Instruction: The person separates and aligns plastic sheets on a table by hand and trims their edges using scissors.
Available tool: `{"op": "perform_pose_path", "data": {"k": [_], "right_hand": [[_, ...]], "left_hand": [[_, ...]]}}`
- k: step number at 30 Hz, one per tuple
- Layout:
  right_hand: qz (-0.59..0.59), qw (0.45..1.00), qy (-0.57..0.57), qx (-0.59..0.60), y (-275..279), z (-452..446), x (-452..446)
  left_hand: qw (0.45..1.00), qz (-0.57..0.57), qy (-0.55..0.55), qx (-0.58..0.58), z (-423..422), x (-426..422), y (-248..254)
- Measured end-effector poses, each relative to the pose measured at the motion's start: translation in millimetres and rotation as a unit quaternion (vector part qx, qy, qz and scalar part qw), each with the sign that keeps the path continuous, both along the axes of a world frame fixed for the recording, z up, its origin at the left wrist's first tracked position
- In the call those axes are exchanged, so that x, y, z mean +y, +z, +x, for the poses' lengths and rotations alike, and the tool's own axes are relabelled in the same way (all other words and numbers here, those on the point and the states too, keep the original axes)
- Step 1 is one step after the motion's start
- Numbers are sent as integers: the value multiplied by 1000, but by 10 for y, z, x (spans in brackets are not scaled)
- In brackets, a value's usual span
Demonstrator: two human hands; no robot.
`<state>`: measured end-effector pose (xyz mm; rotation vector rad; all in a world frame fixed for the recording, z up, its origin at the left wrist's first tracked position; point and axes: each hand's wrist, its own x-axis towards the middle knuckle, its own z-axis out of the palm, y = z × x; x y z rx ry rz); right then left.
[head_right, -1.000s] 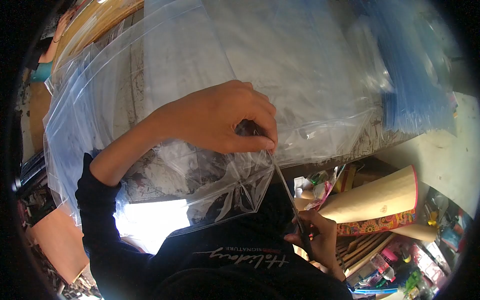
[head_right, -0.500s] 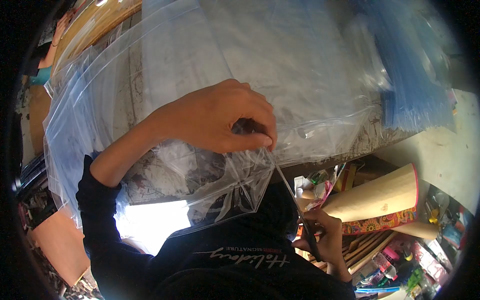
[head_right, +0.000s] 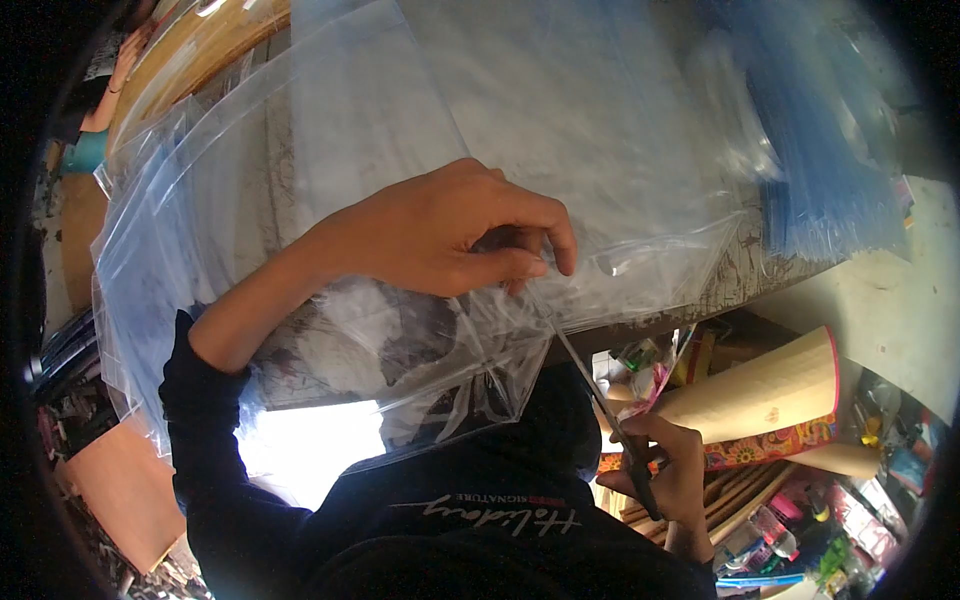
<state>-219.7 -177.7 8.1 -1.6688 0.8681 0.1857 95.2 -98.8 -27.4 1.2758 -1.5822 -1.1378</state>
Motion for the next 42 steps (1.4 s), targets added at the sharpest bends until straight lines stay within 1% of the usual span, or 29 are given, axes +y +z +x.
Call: {"op": "perform_pose_path", "data": {"k": [2,6,9,11,12,14,18,20,24,29,33,38,42], "right_hand": [[-13,999,31,7,6,-18,-22],[3,999,25,23,32,-5,-30],[-4,1000,1,18,19,61,24],[31,999,-33,19,25,106,46],[31,999,-33,18,8,104,43],[36,999,-9,-10,-36,82,19],[39,999,8,-15,-51,91,-6],[67,998,-7,-7,-48,120,8],[56,998,-7,-14,-94,120,24],[88,994,-52,-24,-98,141,93],[87,994,-55,-34,-90,148,124],[74,997,-17,-24,-97,116,110],[75,996,-37,-35,-150,71,116]], "left_hand": [[1000,-2,-1,-2,3,-2,9],[1000,13,-5,-2,3,-4,29],[1000,-2,0,0,-3,-7,0],[1000,-8,0,2,-1,-4,6],[1000,-16,0,5,1,-3,9],[1000,-11,-2,1,1,-5,14],[1000,-9,-3,-3,3,-8,10],[1000,-5,-3,-5,2,-6,14],[1000,0,-2,-1,5,-4,19],[1000,0,1,3,14,1,41],[1000,-13,5,3,13,-4,7],[1000,-5,2,-1,15,-7,16],[1000,-4,4,-6,11,-14,26]]}}
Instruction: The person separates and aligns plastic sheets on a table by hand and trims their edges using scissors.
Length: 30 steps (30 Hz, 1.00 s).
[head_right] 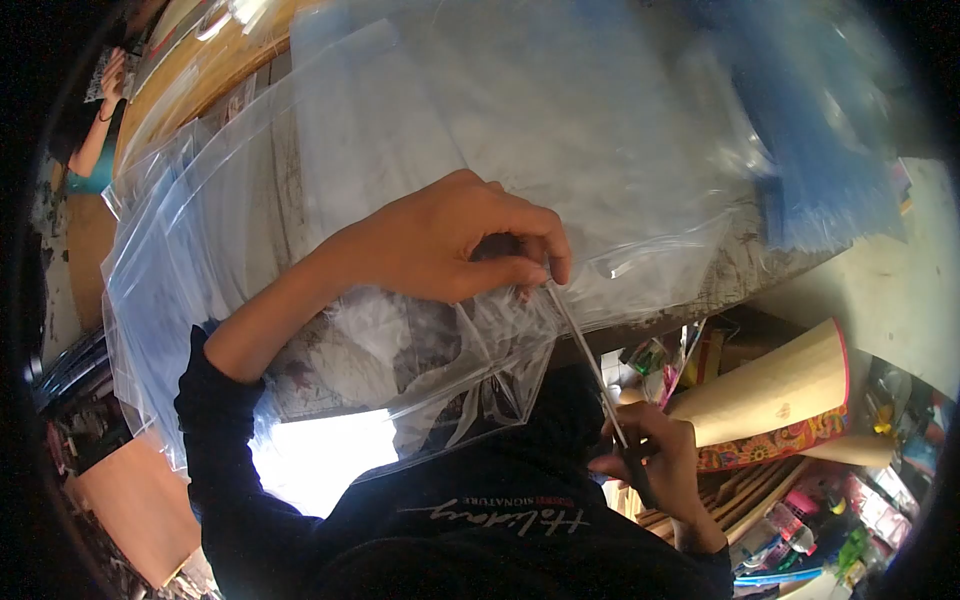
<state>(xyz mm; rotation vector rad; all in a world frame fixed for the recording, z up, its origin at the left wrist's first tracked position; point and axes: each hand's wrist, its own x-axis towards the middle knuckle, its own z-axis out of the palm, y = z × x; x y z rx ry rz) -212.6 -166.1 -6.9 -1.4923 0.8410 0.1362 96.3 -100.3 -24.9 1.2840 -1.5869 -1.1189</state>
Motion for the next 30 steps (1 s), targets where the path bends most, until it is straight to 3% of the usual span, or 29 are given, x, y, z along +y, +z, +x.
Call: {"op": "perform_pose_path", "data": {"k": [2,6,7,9,10,13,15,16,17,18,19,21,22,23,25,26,28,30], "right_hand": [[-79,997,6,-23,-40,-71,-58],[-240,956,-166,-5,5,-24,-399],[-312,942,-122,0,36,4,-560],[-310,943,-121,17,161,151,-769],[-378,922,-85,-17,169,240,-849],[-470,880,-35,-55,138,506,-1021],[-497,865,-13,-62,98,648,-1077],[-574,817,31,-50,67,720,-1111],[-645,760,74,-40,27,782,-1125],[-640,764,78,-17,-28,823,-1123],[-638,765,81,-23,-42,852,-1126],[-725,675,138,-15,-66,880,-1132],[-745,656,120,-3,17,911,-1057],[-744,657,120,-2,102,942,-956],[-699,713,-12,-45,257,982,-745],[-696,715,18,-70,311,957,-648],[-717,637,166,-227,331,911,-566],[-590,706,275,-282,333,967,-398]], "left_hand": [[1000,-1,-3,-1,-1,1,-21],[1000,28,-7,0,11,10,84],[1000,24,-11,-6,8,9,76],[999,-38,-1,16,-5,13,27],[999,-42,-4,9,0,15,116],[997,4,-71,-33,-24,64,418],[971,-91,-78,-208,-67,147,512],[971,-90,-73,-210,-95,193,506],[934,-145,-29,-324,-124,253,475],[880,-195,14,-432,-162,319,441],[880,-190,17,-435,-215,395,416],[868,-203,-26,-453,-346,544,353],[868,-201,-26,-452,-427,616,282],[866,-222,-16,-448,-512,683,194],[865,-243,-5,-438,-560,717,132],[859,-249,2,-447,-560,716,133],[854,-255,10,-452,-564,718,112],[850,-300,31,-432,-562,716,71]]}}
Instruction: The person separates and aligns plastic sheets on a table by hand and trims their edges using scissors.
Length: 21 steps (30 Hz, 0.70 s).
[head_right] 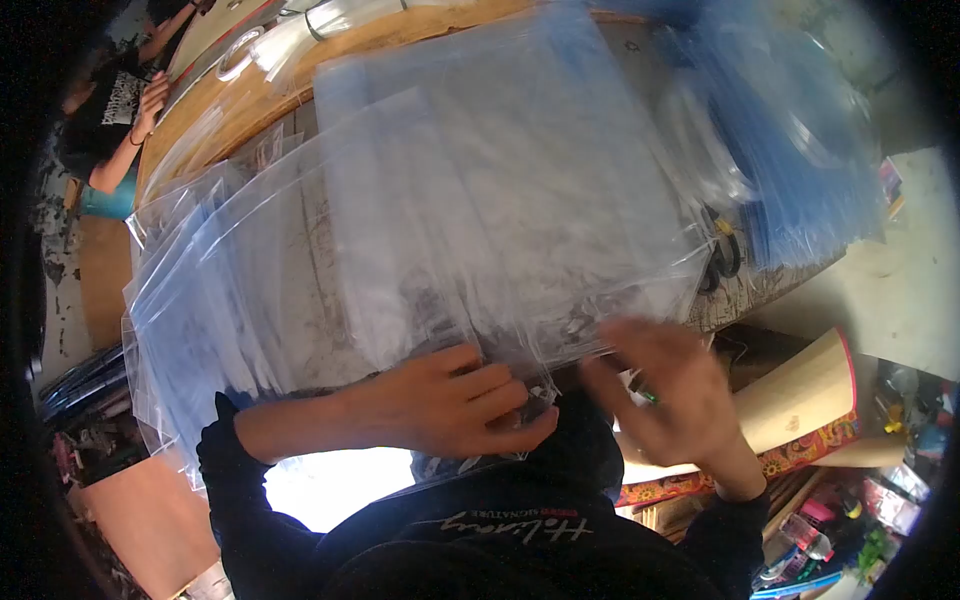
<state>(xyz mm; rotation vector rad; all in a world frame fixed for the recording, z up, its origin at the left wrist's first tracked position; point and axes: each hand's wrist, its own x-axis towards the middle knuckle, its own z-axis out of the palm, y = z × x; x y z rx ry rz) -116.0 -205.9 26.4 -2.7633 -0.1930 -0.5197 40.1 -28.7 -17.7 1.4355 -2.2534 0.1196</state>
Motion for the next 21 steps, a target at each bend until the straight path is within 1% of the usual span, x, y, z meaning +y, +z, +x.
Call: {"op": "perform_pose_path", "data": {"k": [1,3,6,9,13,15,19,21], "right_hand": [[0,1000,1,2,-21,48,47],[-67,991,117,-3,-78,125,96],[-88,985,151,3,-124,198,78],[-86,982,168,3,-111,210,36],[-88,981,175,-4,-87,229,37],[-99,976,190,-26,-76,245,51],[-114,972,206,-18,-68,245,34],[-92,974,208,-18,-88,245,24]], "left_hand": [[1000,0,1,2,0,2,-19],[999,-41,-4,10,-6,1,-51],[999,-45,-16,1,-8,14,-50],[998,-67,-9,2,-13,8,-73],[998,-67,-16,9,-18,10,-89],[998,-65,-19,8,-23,16,-94],[997,-74,-21,7,-10,12,-85],[997,-68,-24,10,-12,21,-83]]}}
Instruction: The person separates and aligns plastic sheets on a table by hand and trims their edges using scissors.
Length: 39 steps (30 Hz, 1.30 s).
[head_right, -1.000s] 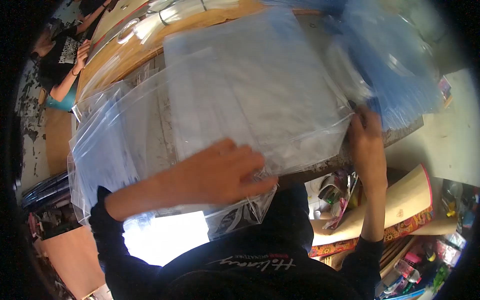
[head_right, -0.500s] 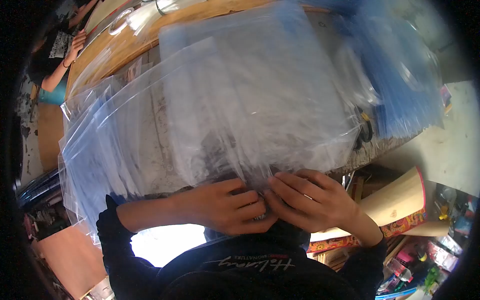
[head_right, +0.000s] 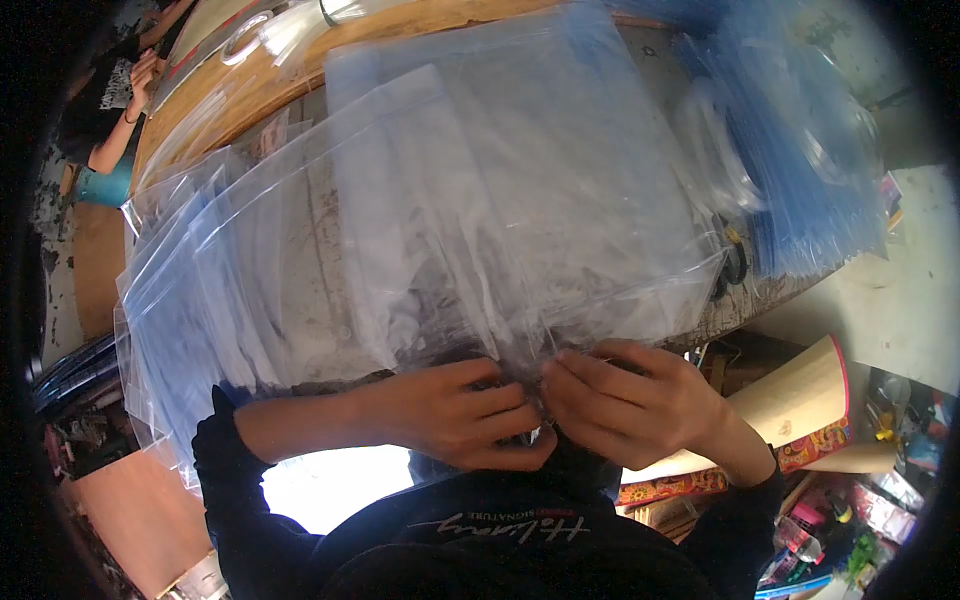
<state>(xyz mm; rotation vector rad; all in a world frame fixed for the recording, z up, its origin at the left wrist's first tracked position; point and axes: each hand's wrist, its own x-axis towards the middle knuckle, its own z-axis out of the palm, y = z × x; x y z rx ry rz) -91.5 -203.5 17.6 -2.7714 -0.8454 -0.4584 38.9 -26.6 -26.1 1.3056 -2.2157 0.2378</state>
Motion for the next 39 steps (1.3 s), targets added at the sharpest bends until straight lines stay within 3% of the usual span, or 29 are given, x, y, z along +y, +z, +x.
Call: {"op": "perform_pose_path", "data": {"k": [6,10,12,18,20,24,27,29,31,32,35,37,39], "right_hand": [[34,996,-75,42,30,166,75],[12,995,-94,37,48,458,22],[-39,981,-188,27,100,704,-82],[-143,963,-186,-130,9,1538,-243],[-209,929,-250,-175,13,1834,-341],[-201,925,-206,-248,-73,2200,-271],[-197,900,-253,-295,-120,2395,-258],[-227,865,-356,-271,-103,2498,-295],[-92,867,-456,-178,172,2818,-628],[-87,866,-457,-181,285,2853,-646],[-107,881,-390,-247,581,2839,-672],[-57,921,-232,-307,797,2459,-738],[38,907,-343,-240,986,1663,-1089]], "left_hand": [[995,-88,-16,36,-57,-30,-85],[997,-60,-52,-1,-30,-5,-111],[997,-54,-60,9,-55,-7,-142],[997,-57,-40,-28,-11,-18,-137],[996,-74,-36,-31,9,-29,-138],[996,-84,-7,-44,101,-37,-102],[998,-45,-8,-31,174,-36,-24],[998,-55,-34,-9,59,8,-157],[996,-64,-61,12,-48,15,-217],[996,-56,-63,14,-71,11,-217],[996,-42,-69,28,-38,0,-187],[996,-43,-68,46,-45,-8,-180],[996,-32,-70,48,-64,-1,-179]]}}
